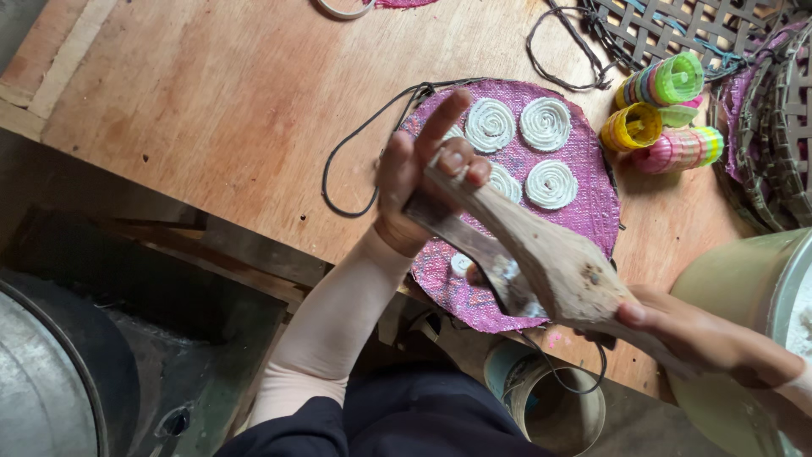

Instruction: The person uses a wooden applicator to scoop white paste from a bowl and applies it in spiral patterns onto a pink circular mat. After completing several spirals, the person places small yellow and orange plastic cups on top of the paste designs.

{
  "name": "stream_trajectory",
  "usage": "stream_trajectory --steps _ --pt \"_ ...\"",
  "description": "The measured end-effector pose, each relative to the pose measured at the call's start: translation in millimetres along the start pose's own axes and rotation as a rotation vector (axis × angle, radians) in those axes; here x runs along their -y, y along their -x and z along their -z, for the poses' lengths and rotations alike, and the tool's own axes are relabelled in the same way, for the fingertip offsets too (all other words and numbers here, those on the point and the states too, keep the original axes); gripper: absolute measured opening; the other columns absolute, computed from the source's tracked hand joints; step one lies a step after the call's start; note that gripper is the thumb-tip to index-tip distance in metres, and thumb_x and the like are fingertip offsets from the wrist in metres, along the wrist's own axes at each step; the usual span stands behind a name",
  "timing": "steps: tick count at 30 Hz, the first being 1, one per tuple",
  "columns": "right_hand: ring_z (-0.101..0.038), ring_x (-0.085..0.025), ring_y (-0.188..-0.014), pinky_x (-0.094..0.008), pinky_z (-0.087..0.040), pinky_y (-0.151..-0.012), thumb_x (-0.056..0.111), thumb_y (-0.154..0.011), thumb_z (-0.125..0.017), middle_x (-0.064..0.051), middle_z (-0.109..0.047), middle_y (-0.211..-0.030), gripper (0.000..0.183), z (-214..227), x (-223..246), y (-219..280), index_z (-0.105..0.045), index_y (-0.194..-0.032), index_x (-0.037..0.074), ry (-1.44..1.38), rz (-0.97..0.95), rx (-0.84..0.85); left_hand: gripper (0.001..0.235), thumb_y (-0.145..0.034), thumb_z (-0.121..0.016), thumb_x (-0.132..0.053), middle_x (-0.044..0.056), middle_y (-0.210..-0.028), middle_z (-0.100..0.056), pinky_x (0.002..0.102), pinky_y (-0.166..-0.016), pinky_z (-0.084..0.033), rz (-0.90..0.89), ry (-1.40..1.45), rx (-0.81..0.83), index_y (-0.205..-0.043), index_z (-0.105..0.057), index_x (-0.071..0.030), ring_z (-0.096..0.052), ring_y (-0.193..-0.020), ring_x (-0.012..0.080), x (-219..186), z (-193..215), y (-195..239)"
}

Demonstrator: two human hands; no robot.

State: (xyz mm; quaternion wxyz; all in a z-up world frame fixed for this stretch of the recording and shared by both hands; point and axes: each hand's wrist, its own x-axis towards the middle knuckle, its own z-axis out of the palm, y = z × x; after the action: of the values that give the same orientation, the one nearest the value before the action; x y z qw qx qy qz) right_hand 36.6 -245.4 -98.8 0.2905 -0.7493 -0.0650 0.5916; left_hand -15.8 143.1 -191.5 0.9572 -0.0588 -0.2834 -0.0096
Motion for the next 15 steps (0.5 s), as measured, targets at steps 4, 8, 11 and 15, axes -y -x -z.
stream_trajectory --steps 4,8,11,15 --pt "-0.068 -0.027 -0.117 -0.040 -0.051 -0.101 0.060 -0.088 -0.053 -0.021 -0.069 -0.123 0.079 7.3 11.5 17.3 -0.059 -0.128 -0.008 -0.017 0.119 0.003 0.073 -0.101 -0.063 -0.047 0.004 -0.095 -0.074 0.038 -0.103 -0.048 0.028 0.035 0.022 -0.161 -0.040 -0.013 -0.066 -0.104 0.0252 9.6 -0.9 -13.0" --pt "-0.064 -0.024 -0.119 -0.038 -0.048 -0.101 0.058 -0.084 -0.058 -0.019 -0.067 -0.127 0.083 4.3 24.8 20.9 -0.059 -0.134 -0.008 0.050 0.094 -0.110 0.071 -0.106 -0.060 -0.050 0.007 -0.094 -0.075 0.036 -0.099 -0.049 -0.014 -0.083 0.115 -0.159 -0.039 -0.009 -0.069 -0.100 0.0247 -0.8 -7.0 -26.2" --pt "-0.064 -0.022 -0.120 -0.036 -0.048 -0.101 0.057 -0.083 -0.058 -0.017 -0.065 -0.128 0.081 -4.5 31.3 15.5 -0.059 -0.134 -0.007 0.145 0.042 -0.185 0.072 -0.104 -0.059 -0.051 0.006 -0.096 -0.075 0.037 -0.101 -0.050 -0.030 -0.092 0.132 -0.160 -0.037 -0.011 -0.069 -0.102 0.0256 -13.9 -22.7 -22.2" --pt "-0.064 -0.022 -0.121 -0.037 -0.050 -0.101 0.058 -0.083 -0.058 -0.017 -0.064 -0.129 0.083 -16.2 31.5 18.2 -0.059 -0.137 -0.005 0.132 -0.019 -0.152 0.076 -0.104 -0.057 -0.055 0.007 -0.097 -0.075 0.038 -0.100 -0.051 -0.056 -0.097 0.106 -0.162 -0.034 -0.013 -0.070 -0.103 0.0259 -14.4 -42.8 -11.3"
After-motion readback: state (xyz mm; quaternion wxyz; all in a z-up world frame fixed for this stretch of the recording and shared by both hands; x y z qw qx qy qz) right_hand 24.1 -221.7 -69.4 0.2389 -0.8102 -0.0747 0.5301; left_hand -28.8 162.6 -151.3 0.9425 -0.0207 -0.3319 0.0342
